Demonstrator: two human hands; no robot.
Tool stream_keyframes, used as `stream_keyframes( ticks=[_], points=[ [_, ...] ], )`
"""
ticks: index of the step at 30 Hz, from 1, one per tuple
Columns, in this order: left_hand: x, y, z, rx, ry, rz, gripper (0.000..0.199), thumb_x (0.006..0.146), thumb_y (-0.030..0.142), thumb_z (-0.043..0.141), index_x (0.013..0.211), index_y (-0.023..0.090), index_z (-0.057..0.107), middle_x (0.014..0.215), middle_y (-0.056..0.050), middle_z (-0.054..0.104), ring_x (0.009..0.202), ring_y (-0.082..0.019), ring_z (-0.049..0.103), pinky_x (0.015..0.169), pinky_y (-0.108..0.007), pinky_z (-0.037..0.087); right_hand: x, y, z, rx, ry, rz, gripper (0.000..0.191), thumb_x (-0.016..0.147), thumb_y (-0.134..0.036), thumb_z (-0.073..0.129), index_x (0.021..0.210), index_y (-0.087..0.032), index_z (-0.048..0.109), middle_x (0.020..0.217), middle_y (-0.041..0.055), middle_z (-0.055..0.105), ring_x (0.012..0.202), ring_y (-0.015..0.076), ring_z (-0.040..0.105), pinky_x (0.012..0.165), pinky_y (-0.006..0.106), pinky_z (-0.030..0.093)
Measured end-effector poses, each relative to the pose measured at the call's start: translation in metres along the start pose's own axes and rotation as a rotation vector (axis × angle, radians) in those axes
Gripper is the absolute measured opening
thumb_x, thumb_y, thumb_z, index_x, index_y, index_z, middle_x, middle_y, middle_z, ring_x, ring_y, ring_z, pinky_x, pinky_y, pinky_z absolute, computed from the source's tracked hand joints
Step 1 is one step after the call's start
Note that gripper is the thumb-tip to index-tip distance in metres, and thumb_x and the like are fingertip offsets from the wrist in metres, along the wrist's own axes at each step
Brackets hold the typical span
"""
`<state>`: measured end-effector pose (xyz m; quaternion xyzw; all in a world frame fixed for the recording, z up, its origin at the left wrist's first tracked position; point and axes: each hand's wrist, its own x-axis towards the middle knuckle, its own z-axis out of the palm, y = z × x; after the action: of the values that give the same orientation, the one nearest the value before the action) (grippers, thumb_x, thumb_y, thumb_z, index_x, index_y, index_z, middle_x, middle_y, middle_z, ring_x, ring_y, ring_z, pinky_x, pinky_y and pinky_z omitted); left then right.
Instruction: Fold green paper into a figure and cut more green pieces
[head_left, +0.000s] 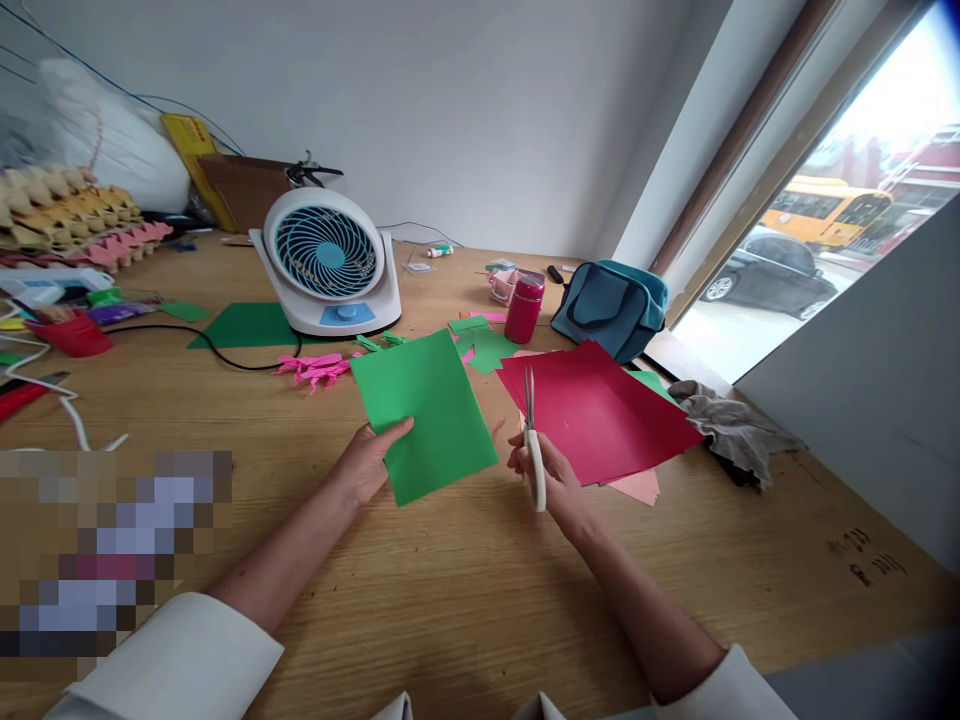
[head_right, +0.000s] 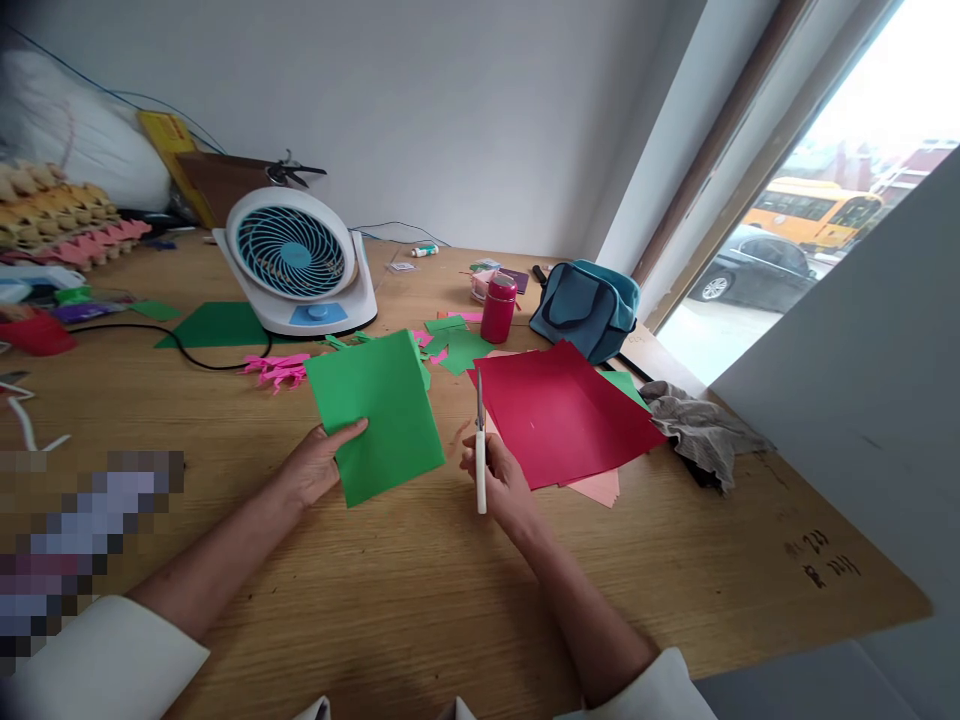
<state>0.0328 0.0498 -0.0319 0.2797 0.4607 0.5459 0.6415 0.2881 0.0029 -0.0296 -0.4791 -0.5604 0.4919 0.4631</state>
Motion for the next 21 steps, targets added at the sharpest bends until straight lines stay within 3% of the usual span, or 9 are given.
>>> stream_keyframes(
  ticks=[4,8,13,21],
  points=[
    [0.011,0.007,-0.008,-0.147,0.11,-0.018,0.03,0.068,0.013,0.082,0.097,0.014,0.075,0.101,-0.01,0.078,0.098,-0.027,0.074,0.085,-0.035,0.062,-0.006,-0.003,0.002,0.318,-0.33,0.06,0.056,0.089,-0.07,0.047,0.101,-0.017,0.062,0.071,0.002,0.059,0.058,0.0144,0.054,0.055,0.027,0.041],
    [0.017,0.007,-0.012,-0.223,0.171,-0.016,0.023,0.076,0.007,0.072,0.098,0.015,0.074,0.099,-0.008,0.079,0.092,-0.023,0.075,0.083,-0.033,0.063,-0.014,-0.005,0.003,0.422,-0.571,0.119,0.064,0.087,-0.075,0.044,0.095,-0.015,0.063,0.065,0.0031,0.06,0.052,0.0149,0.056,0.05,0.027,0.043],
    [0.018,0.008,-0.016,-0.247,0.185,-0.003,0.023,0.078,0.006,0.071,0.099,0.015,0.073,0.096,-0.007,0.079,0.088,-0.021,0.076,0.084,-0.032,0.062,-0.017,-0.006,0.0,0.418,-0.69,0.167,0.067,0.085,-0.077,0.044,0.091,-0.014,0.063,0.063,0.0047,0.062,0.051,0.0156,0.06,0.044,0.023,0.041],
    [0.018,0.016,-0.019,-0.263,0.197,-0.003,0.021,0.081,0.007,0.069,0.1,0.015,0.072,0.087,-0.006,0.079,0.079,-0.018,0.076,0.086,-0.032,0.061,-0.016,-0.004,0.003,0.389,-0.726,0.185,0.067,0.087,-0.075,0.044,0.089,-0.011,0.064,0.063,0.0052,0.063,0.05,0.0142,0.061,0.045,0.022,0.044]
  ],
)
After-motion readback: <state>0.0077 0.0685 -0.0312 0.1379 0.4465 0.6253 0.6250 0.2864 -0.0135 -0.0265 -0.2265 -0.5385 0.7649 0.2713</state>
